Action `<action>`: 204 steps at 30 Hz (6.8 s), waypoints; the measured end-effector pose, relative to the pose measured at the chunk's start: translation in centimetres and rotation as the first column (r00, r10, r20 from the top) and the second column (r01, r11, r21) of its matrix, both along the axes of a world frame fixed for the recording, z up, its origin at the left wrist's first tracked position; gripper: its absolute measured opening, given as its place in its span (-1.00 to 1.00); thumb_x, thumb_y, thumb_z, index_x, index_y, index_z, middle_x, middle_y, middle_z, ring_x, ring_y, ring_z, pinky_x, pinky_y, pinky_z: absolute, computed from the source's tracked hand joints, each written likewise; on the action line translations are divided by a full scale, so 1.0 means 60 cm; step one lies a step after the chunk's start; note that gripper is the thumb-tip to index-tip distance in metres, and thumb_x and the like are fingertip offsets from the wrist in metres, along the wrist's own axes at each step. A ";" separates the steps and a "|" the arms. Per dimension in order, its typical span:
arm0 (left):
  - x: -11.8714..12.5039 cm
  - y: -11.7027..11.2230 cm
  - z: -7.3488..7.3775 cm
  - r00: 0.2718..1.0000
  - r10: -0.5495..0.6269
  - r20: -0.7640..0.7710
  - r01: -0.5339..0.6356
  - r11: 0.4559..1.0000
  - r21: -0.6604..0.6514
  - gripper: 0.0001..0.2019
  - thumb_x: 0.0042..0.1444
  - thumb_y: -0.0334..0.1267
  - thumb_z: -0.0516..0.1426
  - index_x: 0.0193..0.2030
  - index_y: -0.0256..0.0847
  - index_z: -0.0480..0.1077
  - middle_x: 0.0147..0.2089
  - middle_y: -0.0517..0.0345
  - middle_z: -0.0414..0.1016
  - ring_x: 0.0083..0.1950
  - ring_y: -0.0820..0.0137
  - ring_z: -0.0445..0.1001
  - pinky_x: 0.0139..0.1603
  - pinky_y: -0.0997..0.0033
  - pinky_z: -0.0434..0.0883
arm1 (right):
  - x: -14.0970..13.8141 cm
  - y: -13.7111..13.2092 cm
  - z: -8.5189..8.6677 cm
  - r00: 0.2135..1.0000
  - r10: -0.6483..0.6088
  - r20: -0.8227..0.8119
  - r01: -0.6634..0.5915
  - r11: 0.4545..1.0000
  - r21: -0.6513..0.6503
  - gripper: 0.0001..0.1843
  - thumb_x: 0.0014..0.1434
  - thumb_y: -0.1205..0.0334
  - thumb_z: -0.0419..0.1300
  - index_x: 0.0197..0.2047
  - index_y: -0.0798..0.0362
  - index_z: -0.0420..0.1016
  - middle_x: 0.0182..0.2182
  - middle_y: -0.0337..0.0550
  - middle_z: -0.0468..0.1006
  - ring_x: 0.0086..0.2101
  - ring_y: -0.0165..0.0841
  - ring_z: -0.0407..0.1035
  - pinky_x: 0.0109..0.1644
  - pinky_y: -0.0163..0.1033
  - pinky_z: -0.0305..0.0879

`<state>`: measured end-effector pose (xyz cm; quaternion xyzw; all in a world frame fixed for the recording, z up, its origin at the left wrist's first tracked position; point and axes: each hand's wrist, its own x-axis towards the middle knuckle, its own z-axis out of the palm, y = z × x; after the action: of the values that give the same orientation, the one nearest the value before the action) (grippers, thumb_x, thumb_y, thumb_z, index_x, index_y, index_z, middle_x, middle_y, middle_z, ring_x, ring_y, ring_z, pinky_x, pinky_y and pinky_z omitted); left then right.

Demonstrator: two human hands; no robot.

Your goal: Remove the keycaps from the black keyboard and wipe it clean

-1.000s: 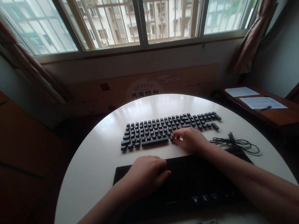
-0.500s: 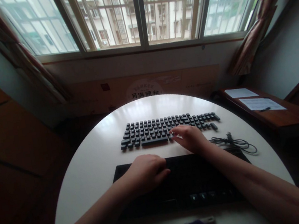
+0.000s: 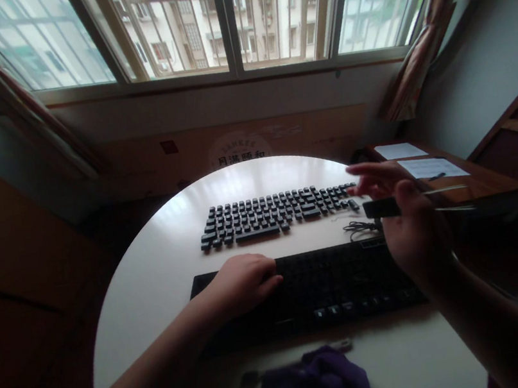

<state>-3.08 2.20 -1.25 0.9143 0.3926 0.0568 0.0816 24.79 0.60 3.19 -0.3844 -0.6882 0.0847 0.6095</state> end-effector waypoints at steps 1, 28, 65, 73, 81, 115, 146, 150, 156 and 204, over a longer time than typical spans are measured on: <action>0.000 0.000 0.001 1.000 -0.010 0.001 0.010 1.000 0.003 -0.77 0.24 -0.16 0.19 -0.42 -0.20 0.44 -0.38 0.12 0.55 -0.33 0.28 0.51 -0.40 0.39 0.30 | 0.004 -0.025 -0.011 0.987 0.092 -0.135 -0.108 0.986 -0.123 -0.40 0.45 -0.05 -0.29 -0.06 0.00 0.54 -0.40 -0.05 0.44 -0.35 -0.26 0.47 -0.26 -0.13 0.50; 0.044 -0.025 -0.045 0.990 -0.114 0.082 0.114 0.993 0.010 -0.49 0.36 -0.04 0.08 0.38 -0.12 0.23 0.46 -0.18 0.13 0.45 0.00 0.13 0.43 -0.16 0.06 | -0.062 -0.123 -0.150 0.917 0.121 -0.379 -0.376 0.572 -0.729 -0.61 0.29 -0.12 0.08 -0.30 0.07 0.30 -0.69 -0.35 0.26 -0.65 -0.51 0.09 -0.57 -0.43 -0.03; 0.049 -0.028 -0.036 0.995 -0.088 0.045 0.089 0.996 -0.021 -0.49 0.31 -0.10 0.11 0.37 -0.08 0.25 0.45 -0.08 0.16 0.44 0.04 0.15 0.42 -0.11 0.10 | -0.077 -0.151 -0.154 0.982 0.105 0.155 0.002 0.821 -0.571 -0.73 0.35 0.22 -0.08 -0.35 0.04 0.33 -0.61 -0.30 0.30 -0.62 -0.46 0.16 -0.51 -0.36 0.08; 0.047 -0.026 -0.038 0.995 -0.092 0.041 0.093 0.995 -0.025 -0.48 0.31 -0.11 0.12 0.38 -0.09 0.23 0.46 -0.10 0.15 0.44 0.04 0.15 0.42 -0.11 0.10 | -0.080 -0.141 -0.161 0.921 -0.060 -0.384 -0.224 0.726 -0.650 -0.69 0.33 0.02 0.01 -0.37 0.03 0.23 -0.62 -0.36 0.16 -0.65 -0.52 0.05 -0.63 -0.45 -0.04; 0.045 -0.035 -0.012 0.971 -0.154 0.181 0.151 0.988 0.031 -0.78 0.30 -0.14 0.15 -0.02 -0.20 0.43 0.22 -0.08 0.41 0.24 0.08 0.35 0.31 -0.02 0.26 | -0.076 -0.139 -0.166 0.908 -0.011 -0.420 -0.279 0.732 -0.621 -0.68 0.36 -0.03 0.04 -0.28 0.05 0.26 -0.62 -0.35 0.25 -0.62 -0.50 0.16 -0.58 -0.44 0.09; 0.035 -0.052 0.017 0.941 -0.219 0.258 0.190 0.973 0.134 -0.89 0.32 -0.20 0.09 -0.13 -0.18 0.31 -0.16 0.10 0.49 -0.23 0.31 0.45 -0.27 0.38 0.35 | -0.062 -0.131 -0.117 0.896 -0.028 0.442 0.004 0.998 0.055 -0.65 0.32 0.48 0.03 0.08 0.00 0.44 -0.12 -0.06 0.49 -0.20 -0.36 0.47 -0.18 -0.31 0.44; 0.012 -0.016 0.002 0.996 0.087 0.026 -0.087 0.996 0.007 -0.80 0.22 -0.17 0.14 -0.38 -0.19 0.46 -0.37 0.07 0.57 -0.33 0.21 0.55 -0.34 0.34 0.40 | -0.048 0.161 -0.126 0.709 0.166 0.686 0.206 0.881 -0.426 -0.85 0.13 0.25 0.32 -0.18 -0.03 0.64 -0.24 -0.21 0.67 -0.19 -0.26 0.56 -0.13 -0.28 0.38; 0.011 -0.013 0.004 0.998 0.066 -0.001 -0.066 0.998 -0.021 -0.80 0.23 -0.16 0.13 -0.35 -0.19 0.46 -0.33 0.06 0.58 -0.29 0.20 0.56 -0.30 0.31 0.43 | -0.039 0.164 -0.150 0.731 0.143 0.668 0.209 0.884 -0.419 -0.84 0.17 0.19 0.32 -0.16 -0.02 0.64 -0.19 -0.19 0.66 -0.17 -0.25 0.56 -0.07 -0.25 0.41; 0.010 -0.012 0.004 0.995 0.095 -0.019 -0.096 0.995 -0.035 -0.84 0.24 -0.15 0.14 -0.27 -0.17 0.43 -0.29 0.09 0.58 -0.25 0.19 0.58 -0.29 0.31 0.44 | -0.040 0.170 -0.165 0.748 0.093 0.657 0.208 0.907 -0.365 -0.85 0.17 0.19 0.31 -0.17 -0.03 0.65 -0.18 -0.17 0.63 -0.22 -0.29 0.54 -0.09 -0.27 0.41; 0.056 -0.039 -0.045 0.994 -0.110 0.000 0.110 0.994 -0.021 -0.34 0.31 0.12 0.07 0.45 -0.13 0.13 0.51 -0.24 -0.03 0.51 -0.04 -0.06 0.44 -0.22 -0.06 | -0.038 -0.136 -0.136 0.951 0.058 -0.302 -0.274 0.611 -0.743 -0.76 0.23 0.05 0.10 -0.29 0.08 0.31 -0.68 -0.37 0.23 -0.63 -0.50 0.10 -0.53 -0.40 -0.03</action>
<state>0.26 -0.17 -3.98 0.9337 0.3422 0.0474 0.0938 22.52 -7.58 -4.95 -0.5295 -0.5350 0.4767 0.4541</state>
